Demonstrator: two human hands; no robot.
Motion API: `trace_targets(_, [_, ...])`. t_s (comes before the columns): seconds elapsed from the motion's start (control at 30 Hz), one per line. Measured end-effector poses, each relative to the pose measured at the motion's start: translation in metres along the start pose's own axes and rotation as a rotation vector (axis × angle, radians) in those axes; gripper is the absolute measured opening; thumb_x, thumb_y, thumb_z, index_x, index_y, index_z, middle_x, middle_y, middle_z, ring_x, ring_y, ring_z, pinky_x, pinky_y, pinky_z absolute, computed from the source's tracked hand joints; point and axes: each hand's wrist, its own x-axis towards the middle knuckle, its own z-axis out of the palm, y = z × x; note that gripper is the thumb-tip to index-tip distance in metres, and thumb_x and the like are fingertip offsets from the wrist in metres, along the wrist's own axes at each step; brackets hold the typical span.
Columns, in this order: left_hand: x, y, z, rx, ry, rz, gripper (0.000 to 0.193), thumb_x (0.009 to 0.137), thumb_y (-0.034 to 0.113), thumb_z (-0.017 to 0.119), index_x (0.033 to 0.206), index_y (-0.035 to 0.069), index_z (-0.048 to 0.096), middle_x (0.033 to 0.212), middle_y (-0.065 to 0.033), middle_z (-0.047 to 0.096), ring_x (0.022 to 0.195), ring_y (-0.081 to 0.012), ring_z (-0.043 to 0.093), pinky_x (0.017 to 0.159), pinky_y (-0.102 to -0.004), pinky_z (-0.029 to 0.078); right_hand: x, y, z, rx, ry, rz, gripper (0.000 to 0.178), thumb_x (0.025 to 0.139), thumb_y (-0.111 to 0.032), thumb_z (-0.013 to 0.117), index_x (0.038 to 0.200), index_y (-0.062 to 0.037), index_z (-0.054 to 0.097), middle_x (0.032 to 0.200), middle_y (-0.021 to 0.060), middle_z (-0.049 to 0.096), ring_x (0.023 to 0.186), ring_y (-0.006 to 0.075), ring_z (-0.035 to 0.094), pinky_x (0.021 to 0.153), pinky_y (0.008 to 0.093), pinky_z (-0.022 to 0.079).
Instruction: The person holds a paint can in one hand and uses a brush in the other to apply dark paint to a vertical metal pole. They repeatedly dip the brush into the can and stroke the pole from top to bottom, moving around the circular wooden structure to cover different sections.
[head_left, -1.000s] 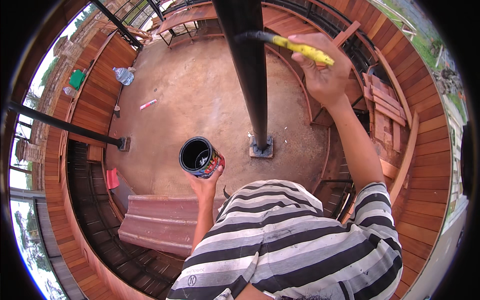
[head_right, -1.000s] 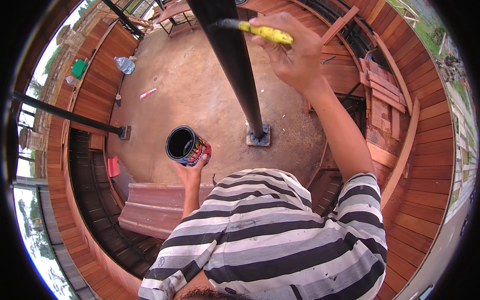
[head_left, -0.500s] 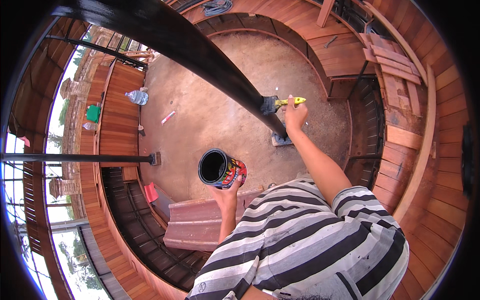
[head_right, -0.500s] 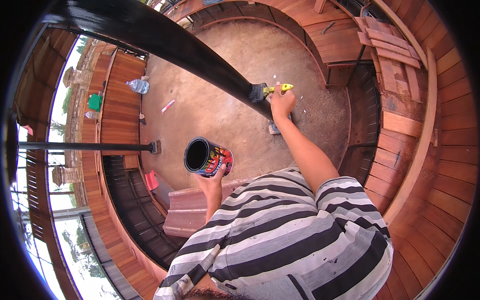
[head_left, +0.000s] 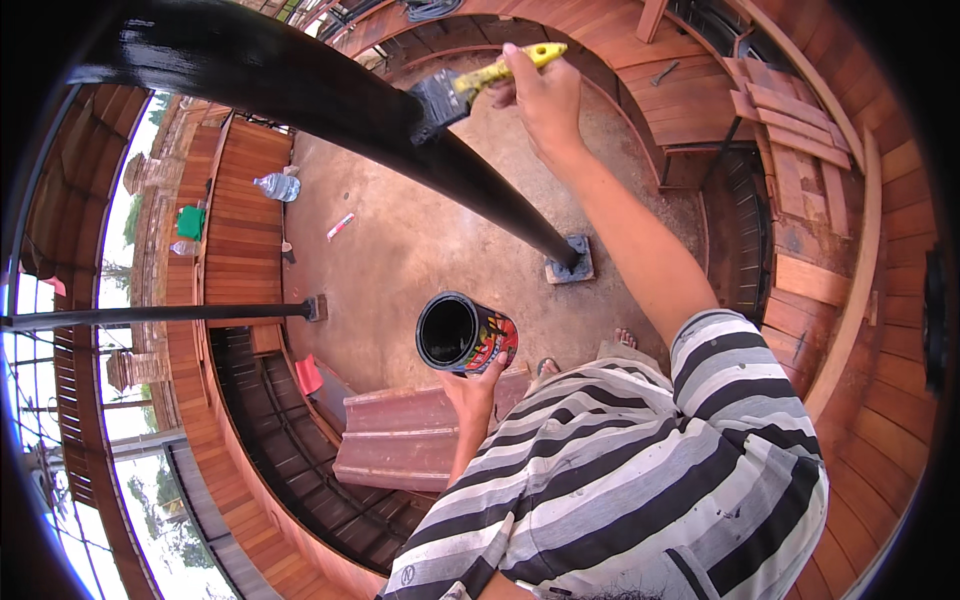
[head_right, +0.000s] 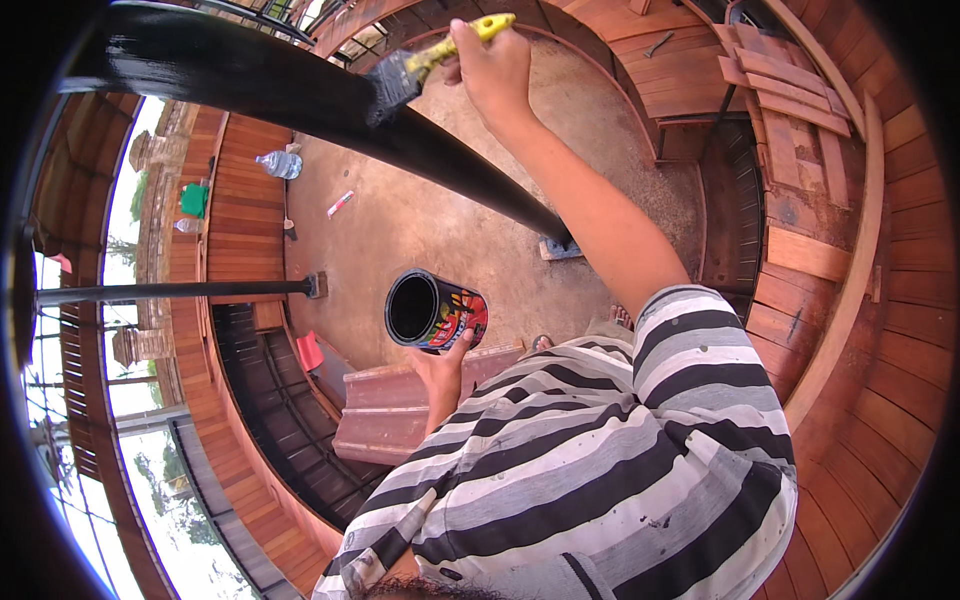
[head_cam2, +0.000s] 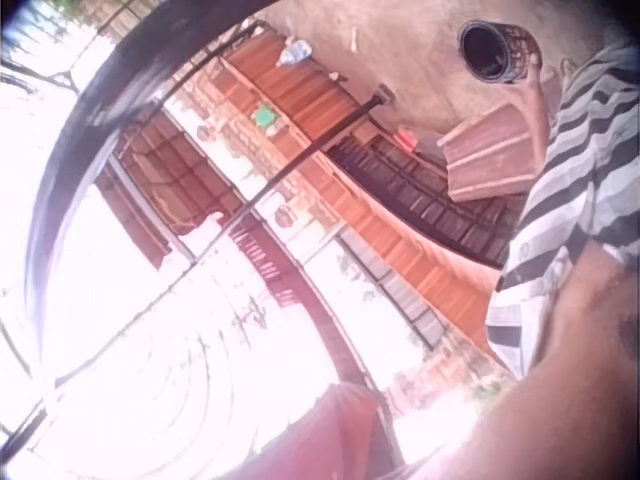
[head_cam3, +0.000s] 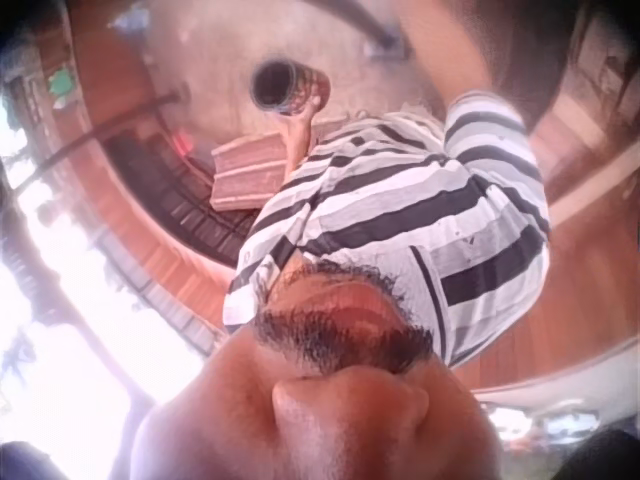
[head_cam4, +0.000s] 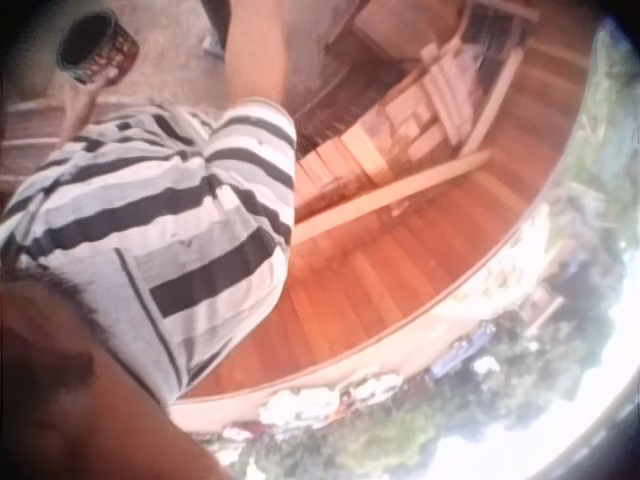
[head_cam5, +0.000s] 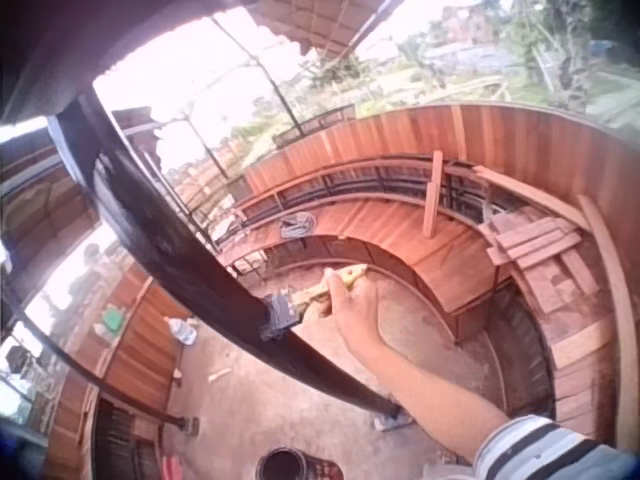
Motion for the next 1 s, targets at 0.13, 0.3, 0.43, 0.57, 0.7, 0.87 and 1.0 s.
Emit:
trace_targets(0.13, [-0.003,-0.001,-0.002,0.017,-0.008,-0.036,0.106,0.07,0.018,0.105,0.153,-0.006,0.043,0.145,-0.0215,0.058,0.132,-0.0288,0.061,0.114,-0.0412,0.05,-0.085,0.166,-0.127,-0.026,0.4,0.506,0.036,0.11,-0.026,0.067,0.091,0.0042,0.067,0.072,0.0145,0.072,0.053,0.0187,0.067,0.049,0.0312,0.056])
trace_targets(0.3, [-0.004,0.001,0.001,0.005,0.08,0.024,0.11,0.068,0.018,0.105,0.155,-0.005,0.042,0.148,-0.0216,0.056,0.132,-0.0298,0.061,0.116,-0.0419,0.049,-0.131,0.223,-0.208,-0.918,0.215,0.603,0.044,0.104,-0.032,0.073,0.083,0.0065,0.071,0.076,0.0202,0.077,0.062,0.0284,0.076,0.065,0.0452,0.06])
trace_targets(0.43, [-0.014,-0.01,-0.001,0.056,0.116,0.028,0.114,0.066,0.022,0.107,0.156,-0.005,0.041,0.146,-0.0208,0.058,0.133,-0.0299,0.061,0.117,-0.042,0.048,-0.072,0.123,-0.084,-0.784,0.026,0.165,0.04,0.098,-0.033,0.076,0.087,0.0042,0.072,0.075,0.0238,0.072,0.077,0.0315,0.079,0.071,0.046,0.058])
trace_targets(0.57, [0.002,-0.01,0.01,0.023,0.057,0.0,0.116,0.065,0.024,0.107,0.155,-0.005,0.04,0.144,-0.0212,0.059,0.134,-0.0298,0.06,0.116,-0.0432,0.048,-0.01,-0.039,-0.008,-0.195,-0.028,-0.068,0.034,0.108,-0.03,0.072,0.096,0.002,0.073,0.079,0.0098,0.073,0.061,0.0135,0.066,0.058,0.0295,0.053])
trace_targets(0.7, [0.012,-0.015,0.007,-0.011,0.037,0.056,0.114,0.066,0.023,0.106,0.154,-0.003,0.039,0.146,-0.0203,0.058,0.135,-0.0303,0.06,0.116,-0.0441,0.048,-0.029,-0.009,-0.023,0.186,0.068,0.072,0.029,0.11,-0.027,0.07,0.107,0.0022,0.07,0.086,0.0108,0.074,0.068,0.0147,0.069,0.064,0.0296,0.059])
trace_targets(0.87, [0.05,-0.021,-0.007,-0.052,-0.027,0.088,0.118,0.064,0.023,0.106,0.157,-0.001,0.036,0.147,-0.0206,0.057,0.136,-0.031,0.061,0.116,-0.0437,0.049,-0.157,0.109,-0.122,-0.062,0.338,0.46,0.033,0.113,-0.026,0.066,0.113,0.006,0.07,0.099,0.0162,0.077,0.08,0.0198,0.076,0.07,0.0316,0.063])
trace_targets(1.0, [0.09,-0.016,-0.03,-0.012,-0.032,0.173,0.12,0.065,0.023,0.106,0.157,0.0,0.034,0.148,-0.0207,0.058,0.136,-0.031,0.061,0.116,-0.0445,0.049,-0.219,0.079,-0.123,-0.822,-0.233,-0.013,0.021,0.104,-0.014,0.076,0.121,-0.0011,0.074,0.11,0.0158,0.079,0.1,0.027,0.078,0.085,0.0392,0.064])
